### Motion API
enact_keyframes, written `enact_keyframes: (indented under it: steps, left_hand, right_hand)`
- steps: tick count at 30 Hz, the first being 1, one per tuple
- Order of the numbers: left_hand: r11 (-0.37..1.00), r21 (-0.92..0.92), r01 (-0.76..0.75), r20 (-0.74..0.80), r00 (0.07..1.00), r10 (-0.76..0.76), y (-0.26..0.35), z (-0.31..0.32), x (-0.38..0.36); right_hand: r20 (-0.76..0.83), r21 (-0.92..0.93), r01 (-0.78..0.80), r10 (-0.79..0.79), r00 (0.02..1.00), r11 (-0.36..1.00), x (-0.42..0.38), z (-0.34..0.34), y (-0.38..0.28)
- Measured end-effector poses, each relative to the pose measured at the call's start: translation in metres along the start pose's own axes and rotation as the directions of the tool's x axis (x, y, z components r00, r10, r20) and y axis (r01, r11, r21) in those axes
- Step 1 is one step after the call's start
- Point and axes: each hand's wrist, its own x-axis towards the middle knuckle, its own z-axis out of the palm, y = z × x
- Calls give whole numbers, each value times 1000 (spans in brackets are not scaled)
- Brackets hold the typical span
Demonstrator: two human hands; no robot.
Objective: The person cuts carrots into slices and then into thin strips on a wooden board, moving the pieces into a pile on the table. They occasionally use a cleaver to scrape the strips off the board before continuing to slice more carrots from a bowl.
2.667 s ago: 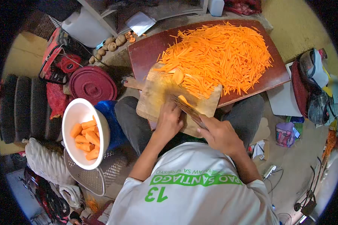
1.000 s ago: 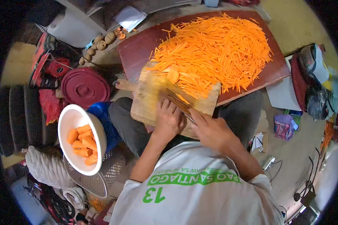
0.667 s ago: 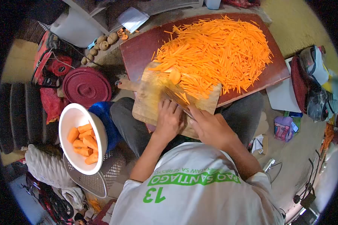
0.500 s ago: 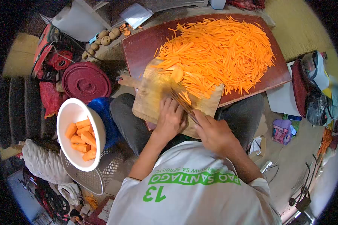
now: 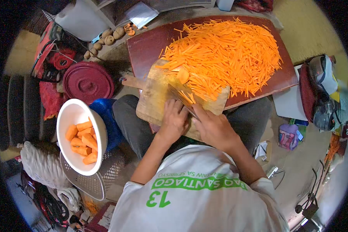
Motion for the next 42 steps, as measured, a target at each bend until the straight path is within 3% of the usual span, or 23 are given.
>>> enact_keyframes:
  steps: [1,4,7,10,13,19,25,28,31,34,37,40,42]
  left_hand:
    - [1000,-1,2,7,1000,-2,1,-3,1]
    - [1000,-2,-9,-30,1000,9,1,-4,2]
    - [1000,16,-7,-75,997,8,2,-2,-1]
    - [999,22,-24,-84,996,25,1,-1,-1]
    - [999,6,-42,-69,997,42,0,-2,0]
    - [1000,3,-15,-54,998,16,1,-2,-6]
    - [1000,-7,-23,-71,997,22,-1,1,-7]
    - [1000,26,-2,-98,995,5,-1,-1,-6]
    - [999,36,17,-125,992,-12,1,-1,-8]
    - [1000,28,8,-120,993,-5,-4,2,-10]
    - [1000,26,-17,-127,992,20,-4,1,-8]
    - [1000,25,-8,-108,994,11,-3,-1,-7]
    - [1000,23,11,-106,994,-8,-2,-4,-9]
  right_hand:
    - [3,-33,16,-16,1000,999,4,1,0]
    - [-21,103,-8,10,1000,995,-9,-13,-7]
    - [92,77,-121,114,989,990,-25,-23,-15]
    - [-16,122,-42,44,999,992,-16,-6,-7]
    - [-113,54,98,-91,989,994,-1,4,1]
    - [106,88,-124,114,988,988,-24,-26,-19]
    - [-109,14,96,-93,990,995,-4,6,-1]
    - [-48,58,45,-42,998,997,-7,-7,-4]
    - [113,82,-107,98,989,991,-18,-24,-16]
    - [-30,108,-23,26,999,994,-16,-9,-11]
    - [-42,133,64,-59,997,989,-4,-3,-5]
    - [-57,102,88,-83,995,991,-6,-6,-5]
    - [-3,125,3,-2,1000,992,-15,-13,-9]
